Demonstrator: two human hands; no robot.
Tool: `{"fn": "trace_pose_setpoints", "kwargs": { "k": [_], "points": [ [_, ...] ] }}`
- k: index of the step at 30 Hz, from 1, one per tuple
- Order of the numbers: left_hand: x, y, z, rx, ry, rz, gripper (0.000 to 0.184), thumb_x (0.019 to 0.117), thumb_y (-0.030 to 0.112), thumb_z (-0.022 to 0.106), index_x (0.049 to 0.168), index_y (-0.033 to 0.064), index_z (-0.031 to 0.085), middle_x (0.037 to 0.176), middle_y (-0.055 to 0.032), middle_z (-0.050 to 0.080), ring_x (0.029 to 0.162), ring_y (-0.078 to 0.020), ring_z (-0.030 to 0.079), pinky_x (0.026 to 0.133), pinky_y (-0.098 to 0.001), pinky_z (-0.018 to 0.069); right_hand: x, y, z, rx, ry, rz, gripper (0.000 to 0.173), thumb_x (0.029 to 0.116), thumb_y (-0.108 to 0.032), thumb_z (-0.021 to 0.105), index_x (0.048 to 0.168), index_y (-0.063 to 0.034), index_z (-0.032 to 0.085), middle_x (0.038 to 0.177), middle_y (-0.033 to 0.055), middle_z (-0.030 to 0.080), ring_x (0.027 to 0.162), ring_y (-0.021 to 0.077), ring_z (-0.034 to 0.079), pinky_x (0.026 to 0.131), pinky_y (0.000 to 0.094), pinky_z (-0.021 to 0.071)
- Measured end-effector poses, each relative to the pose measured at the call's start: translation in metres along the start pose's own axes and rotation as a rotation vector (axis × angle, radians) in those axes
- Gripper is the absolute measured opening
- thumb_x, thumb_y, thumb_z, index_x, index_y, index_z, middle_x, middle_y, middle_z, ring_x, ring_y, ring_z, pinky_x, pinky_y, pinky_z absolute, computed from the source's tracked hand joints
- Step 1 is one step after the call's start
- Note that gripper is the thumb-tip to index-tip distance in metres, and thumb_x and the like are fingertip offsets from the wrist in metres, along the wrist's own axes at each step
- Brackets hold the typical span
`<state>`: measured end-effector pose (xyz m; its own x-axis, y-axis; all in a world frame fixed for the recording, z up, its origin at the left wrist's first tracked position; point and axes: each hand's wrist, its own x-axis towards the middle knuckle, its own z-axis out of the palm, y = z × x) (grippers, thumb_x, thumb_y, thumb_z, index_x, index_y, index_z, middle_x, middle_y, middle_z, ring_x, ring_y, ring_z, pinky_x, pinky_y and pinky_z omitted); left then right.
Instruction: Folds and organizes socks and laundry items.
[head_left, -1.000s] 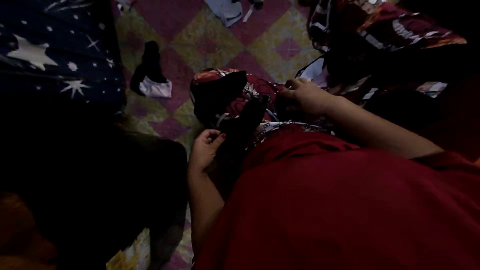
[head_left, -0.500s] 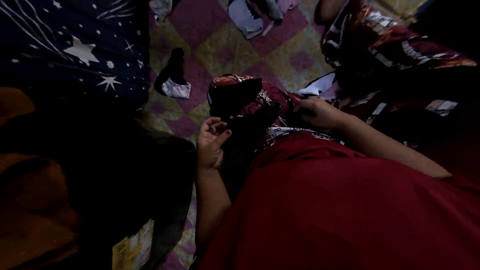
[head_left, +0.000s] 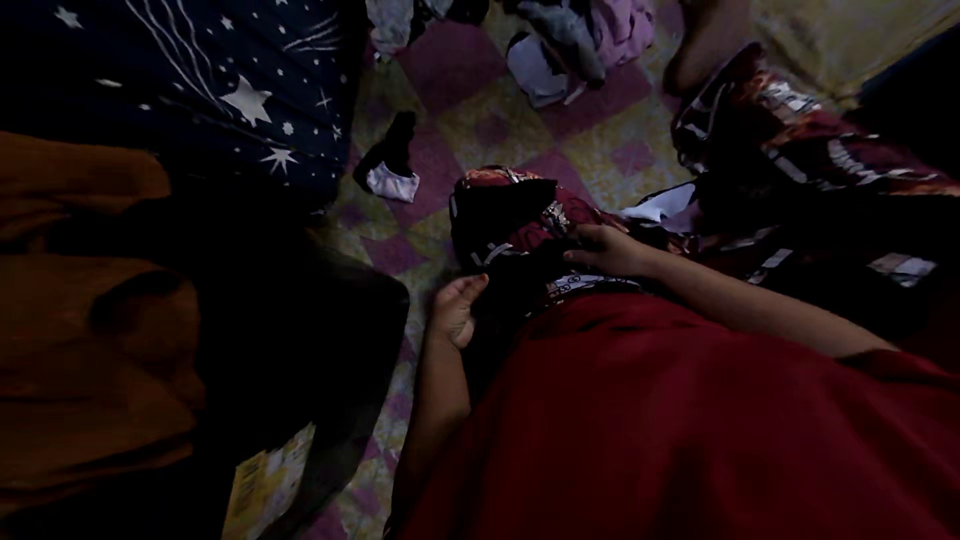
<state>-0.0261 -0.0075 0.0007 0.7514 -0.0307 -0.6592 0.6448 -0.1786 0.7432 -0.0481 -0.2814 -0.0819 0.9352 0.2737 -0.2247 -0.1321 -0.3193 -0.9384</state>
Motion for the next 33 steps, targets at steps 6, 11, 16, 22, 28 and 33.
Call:
{"fn": "trace_pose_setpoints", "kwargs": {
  "k": [6,11,16,22,28,33],
  "points": [
    [-0.002,0.016,-0.007,-0.344,-0.137,0.226,0.018,0.111,0.02,0.034,0.117,0.0191,0.05,0.099,0.005,0.066,0.09,-0.0078,0.067,0.08,-0.0291,0.0587,-0.008,-0.035,-0.019,0.392,0.112,-0.011,0.011,0.0935,-0.002,0.064,0.101,-0.0047,0.056,0.077,-0.005,0.06,0.066,0.0004,0.058,0.065,0.0197,0.052],
    [0.006,0.043,-0.013,-0.187,-0.043,0.429,0.031,0.1123,0.031,0.029,0.135,0.0198,0.048,0.113,0.007,0.064,0.1,-0.0027,0.064,0.084,-0.027,0.0575,0.001,-0.052,-0.022,0.565,0.17,-0.033,0.007,0.1015,-0.003,0.054,0.106,-0.0074,0.051,0.067,-0.0071,0.061,0.05,-0.0012,0.053,0.05,0.0158,0.0466],
    [0.032,0.061,-0.015,0.013,-0.044,0.678,0.023,0.1119,0.035,0.03,0.124,0.0219,0.044,0.129,0.0101,0.062,0.112,-0.0002,0.062,0.094,-0.0246,0.0533,0.022,-0.055,-0.021,0.491,0.294,0.001,0.008,0.1065,-0.01,0.05,0.113,-0.0056,0.05,0.066,-0.007,0.057,0.05,-0.0035,0.048,0.049,0.0139,0.0428],
    [0.067,0.059,-0.007,0.522,0.14,0.395,0.042,0.1105,0.027,0.043,0.14,-0.0028,0.045,0.132,-0.0261,0.055,0.115,-0.0312,0.058,0.095,-0.0484,0.0484,0.053,-0.028,-0.015,0.001,0.339,0.051,0.034,0.1034,-0.015,0.057,0.127,0.0095,0.057,0.115,0.0264,0.065,0.102,0.0339,0.067,0.092,0.0494,0.0543],
    [0.074,0.043,0.02,0.491,0.104,0.542,0.064,0.0981,0.006,0.063,0.15,-0.0105,0.03,0.149,-0.0312,0.043,0.137,-0.0297,0.048,0.112,-0.0378,0.0412,0.054,-0.034,-0.009,0.092,0.273,-0.035,0.037,0.1016,-0.004,0.058,0.136,0.0084,0.052,0.121,0.0281,0.064,0.109,0.0356,0.066,0.098,0.05,0.0518],
    [0.06,0.047,-0.005,0.464,-0.063,0.551,0.065,0.0892,0.001,0.063,0.147,-0.0079,0.033,0.141,-0.024,0.049,0.121,-0.0142,0.057,0.097,-0.0274,0.0499,0.034,-0.043,-0.015,0.185,0.025,-0.037,0.028,0.1018,-0.001,0.055,0.128,0.0091,0.058,0.108,0.0208,0.065,0.09,0.0182,0.061,0.081,0.0335,0.0522]
  ]
}}
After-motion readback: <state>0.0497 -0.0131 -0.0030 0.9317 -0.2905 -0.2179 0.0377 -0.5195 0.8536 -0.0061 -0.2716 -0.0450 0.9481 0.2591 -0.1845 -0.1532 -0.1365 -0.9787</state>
